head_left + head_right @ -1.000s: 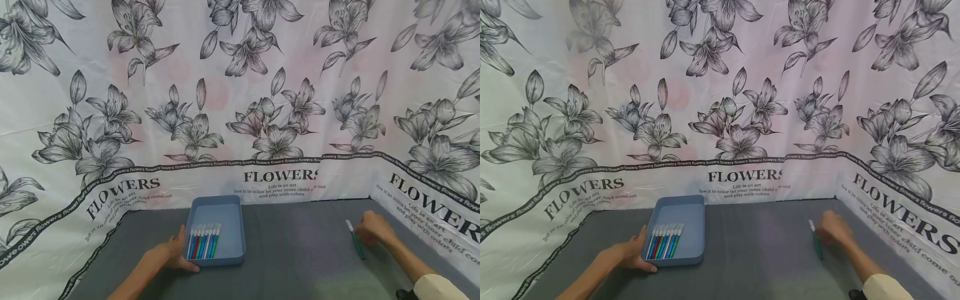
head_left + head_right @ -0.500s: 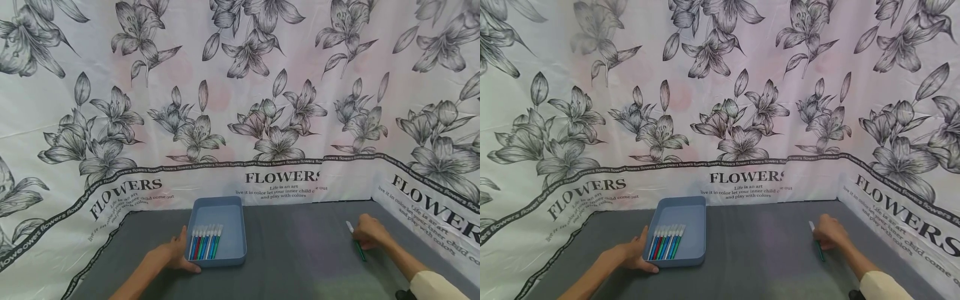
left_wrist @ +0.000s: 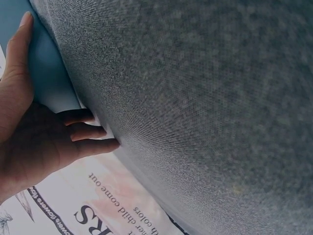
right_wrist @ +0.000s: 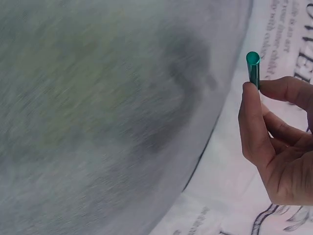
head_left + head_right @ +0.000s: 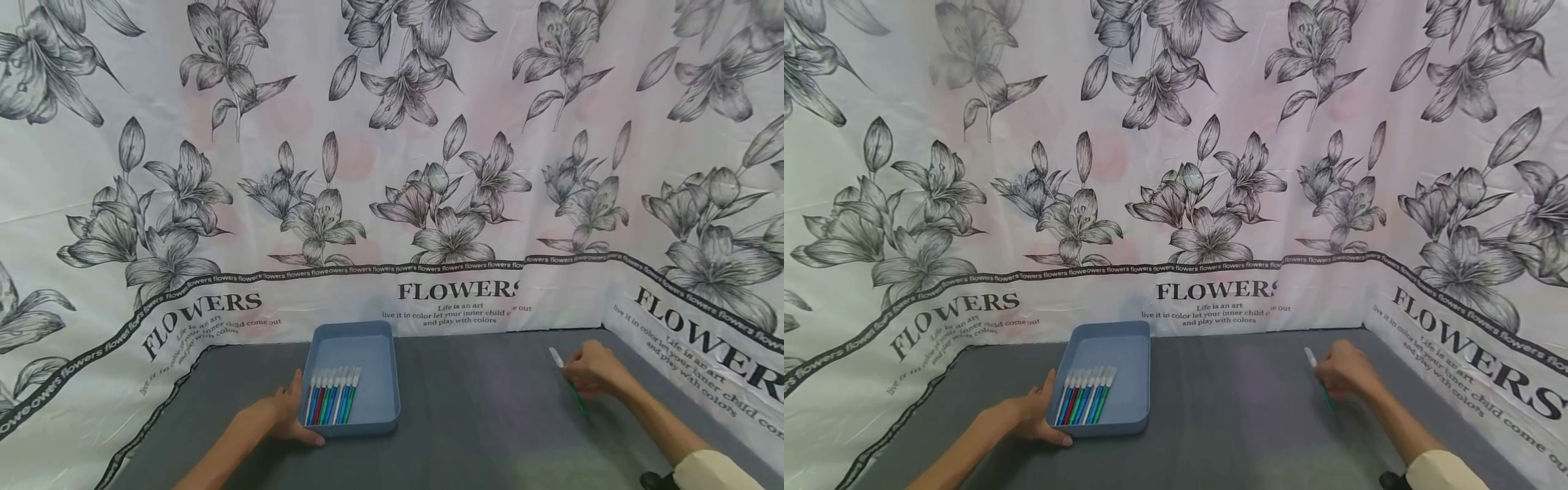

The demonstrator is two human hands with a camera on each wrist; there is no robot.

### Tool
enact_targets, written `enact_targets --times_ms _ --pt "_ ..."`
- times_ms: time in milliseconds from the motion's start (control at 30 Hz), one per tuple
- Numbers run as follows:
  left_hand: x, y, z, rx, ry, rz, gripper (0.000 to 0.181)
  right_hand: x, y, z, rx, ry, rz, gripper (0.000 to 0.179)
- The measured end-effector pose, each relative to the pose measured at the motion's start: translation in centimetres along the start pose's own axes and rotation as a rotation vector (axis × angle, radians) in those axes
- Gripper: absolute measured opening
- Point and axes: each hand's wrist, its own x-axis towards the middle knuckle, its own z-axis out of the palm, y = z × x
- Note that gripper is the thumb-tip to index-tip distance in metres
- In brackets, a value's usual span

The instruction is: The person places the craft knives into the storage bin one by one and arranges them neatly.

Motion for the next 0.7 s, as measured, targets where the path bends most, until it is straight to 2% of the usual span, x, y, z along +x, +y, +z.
enact_targets --times_ms 133,267,500,700 --pt "0.1 -0.1 0.2 -0.017 0.003 0.007 0.142 -0.1 -2.1 0.8 0.029 -0.002 -0.016 0.028" --pt "0.0 -0.5 0.1 -0.016 0.018 0.021 0.141 0.0 -4.9 3.0 0.098 -0.013 -0.034 0.028" --pt "-0.2 -0.8 0.3 -0.029 0.009 0.039 0.139 0.3 -10.5 8.1 0.234 -0.081 -0.067 0.019" --pt "-0.3 -0.9 0.0 -0.041 0.007 0.006 0.142 0.4 -16.1 14.0 0.300 -0.204 -0.188 0.020"
